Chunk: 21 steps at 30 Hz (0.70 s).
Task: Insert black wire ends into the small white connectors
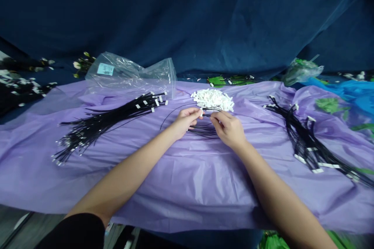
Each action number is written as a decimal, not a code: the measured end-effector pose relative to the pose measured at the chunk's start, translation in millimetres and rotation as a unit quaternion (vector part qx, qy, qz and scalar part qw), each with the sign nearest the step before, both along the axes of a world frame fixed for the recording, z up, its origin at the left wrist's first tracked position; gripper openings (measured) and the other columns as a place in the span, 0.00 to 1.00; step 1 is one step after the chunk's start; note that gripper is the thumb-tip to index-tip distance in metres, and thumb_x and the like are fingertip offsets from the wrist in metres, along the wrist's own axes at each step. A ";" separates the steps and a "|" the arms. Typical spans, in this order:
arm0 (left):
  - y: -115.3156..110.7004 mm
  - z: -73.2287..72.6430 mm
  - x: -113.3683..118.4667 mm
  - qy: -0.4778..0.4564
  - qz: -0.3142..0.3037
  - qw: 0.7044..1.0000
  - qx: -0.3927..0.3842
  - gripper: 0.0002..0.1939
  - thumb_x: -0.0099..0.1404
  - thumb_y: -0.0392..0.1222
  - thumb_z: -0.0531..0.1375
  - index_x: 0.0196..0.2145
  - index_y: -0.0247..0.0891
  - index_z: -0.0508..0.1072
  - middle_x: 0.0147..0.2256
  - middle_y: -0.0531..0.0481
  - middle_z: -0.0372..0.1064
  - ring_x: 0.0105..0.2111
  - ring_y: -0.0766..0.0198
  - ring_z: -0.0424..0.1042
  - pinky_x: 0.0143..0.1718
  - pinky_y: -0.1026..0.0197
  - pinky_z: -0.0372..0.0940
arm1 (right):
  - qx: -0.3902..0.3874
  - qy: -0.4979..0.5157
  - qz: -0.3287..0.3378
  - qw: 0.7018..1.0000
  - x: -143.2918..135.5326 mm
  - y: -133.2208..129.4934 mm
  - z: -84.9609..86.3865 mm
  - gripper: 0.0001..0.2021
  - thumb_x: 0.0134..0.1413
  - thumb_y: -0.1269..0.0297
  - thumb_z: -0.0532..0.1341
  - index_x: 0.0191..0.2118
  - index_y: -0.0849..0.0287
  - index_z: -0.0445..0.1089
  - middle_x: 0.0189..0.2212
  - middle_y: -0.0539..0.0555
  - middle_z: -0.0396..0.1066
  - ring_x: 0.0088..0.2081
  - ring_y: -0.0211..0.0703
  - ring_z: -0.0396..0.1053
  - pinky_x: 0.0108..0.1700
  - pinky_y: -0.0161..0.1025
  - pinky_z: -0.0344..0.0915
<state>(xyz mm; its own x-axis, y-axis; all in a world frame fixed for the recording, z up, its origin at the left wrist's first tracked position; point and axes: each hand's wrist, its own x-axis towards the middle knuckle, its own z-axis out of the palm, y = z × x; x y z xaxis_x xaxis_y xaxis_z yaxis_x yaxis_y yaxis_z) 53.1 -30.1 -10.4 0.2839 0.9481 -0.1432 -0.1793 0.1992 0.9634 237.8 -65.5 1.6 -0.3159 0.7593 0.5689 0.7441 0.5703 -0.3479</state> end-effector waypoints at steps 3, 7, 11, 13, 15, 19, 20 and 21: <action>-0.4 -0.2 0.6 -0.004 -0.002 1.000 0.010 0.17 0.55 0.52 0.66 0.35 0.36 0.76 0.29 0.53 0.67 0.16 0.80 0.49 0.18 0.69 0.41 | -0.009 0.003 0.004 1.000 -0.4 -0.6 0.1 0.10 0.65 0.63 0.52 0.38 0.58 0.70 0.30 0.53 0.70 0.28 0.38 0.63 0.33 0.35 0.58; -0.3 -1.5 1.8 -0.004 -0.003 1.000 0.021 0.17 0.54 0.52 0.67 0.35 0.36 0.76 0.29 0.53 0.68 0.16 0.80 0.49 0.18 0.69 0.41 | -0.018 0.012 0.015 1.000 -1.1 -0.9 0.6 0.10 0.65 0.63 0.53 0.37 0.58 0.71 0.30 0.53 0.70 0.29 0.38 0.64 0.33 0.35 0.58; -0.5 -0.5 2.0 0.001 -0.004 1.000 0.014 0.18 0.55 0.53 0.66 0.36 0.36 0.77 0.29 0.52 0.68 0.16 0.80 0.49 0.17 0.69 0.41 | -0.018 0.014 0.017 1.000 -0.7 -0.7 1.0 0.09 0.64 0.64 0.54 0.37 0.58 0.71 0.30 0.53 0.70 0.29 0.38 0.64 0.33 0.35 0.58; -0.9 1.0 2.0 0.006 -0.007 1.000 0.003 0.18 0.55 0.53 0.66 0.37 0.36 0.77 0.30 0.52 0.68 0.16 0.80 0.49 0.17 0.70 0.40 | -0.017 0.004 0.014 1.000 -0.5 -1.0 1.0 0.10 0.64 0.64 0.54 0.37 0.59 0.71 0.30 0.53 0.70 0.29 0.38 0.64 0.33 0.34 0.58; -1.5 2.6 2.0 0.006 -0.008 1.000 -0.008 0.19 0.55 0.54 0.66 0.37 0.36 0.77 0.30 0.52 0.68 0.16 0.79 0.49 0.17 0.70 0.40 | -0.014 -0.010 0.008 1.000 -0.5 -1.7 1.1 0.10 0.65 0.64 0.53 0.37 0.59 0.71 0.31 0.53 0.70 0.29 0.37 0.64 0.33 0.34 0.57; -2.3 4.6 2.5 -0.003 -0.006 1.000 -0.029 0.20 0.53 0.55 0.66 0.36 0.36 0.77 0.30 0.52 0.69 0.16 0.79 0.50 0.17 0.69 0.40 | -0.013 -0.048 -0.017 0.999 -1.3 -3.8 2.2 0.12 0.66 0.62 0.52 0.38 0.58 0.71 0.32 0.52 0.71 0.30 0.37 0.66 0.31 0.34 0.55; -2.3 4.6 2.7 -0.005 -0.006 0.999 -0.032 0.20 0.53 0.55 0.67 0.36 0.36 0.77 0.30 0.52 0.69 0.16 0.79 0.50 0.17 0.69 0.40 | -0.012 -0.059 -0.025 0.998 -1.6 -4.4 2.6 0.12 0.66 0.62 0.52 0.38 0.58 0.71 0.32 0.52 0.71 0.30 0.37 0.66 0.30 0.34 0.54; -2.2 4.4 3.0 -0.008 -0.006 0.999 -0.033 0.20 0.53 0.55 0.67 0.36 0.36 0.77 0.30 0.52 0.69 0.16 0.79 0.50 0.17 0.69 0.40 | -0.011 -0.069 -0.032 0.997 -1.9 -4.9 2.9 0.13 0.66 0.61 0.52 0.38 0.58 0.72 0.33 0.52 0.71 0.30 0.37 0.66 0.29 0.35 0.53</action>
<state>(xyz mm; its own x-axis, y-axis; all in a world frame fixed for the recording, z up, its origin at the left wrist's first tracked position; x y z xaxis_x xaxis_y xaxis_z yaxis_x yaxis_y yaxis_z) 56.1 -32.2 -6.0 0.2970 0.9334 -0.2013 -0.1914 0.2647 0.9451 235.9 -70.5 4.4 -0.3407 0.7921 0.5064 0.8206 0.5134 -0.2509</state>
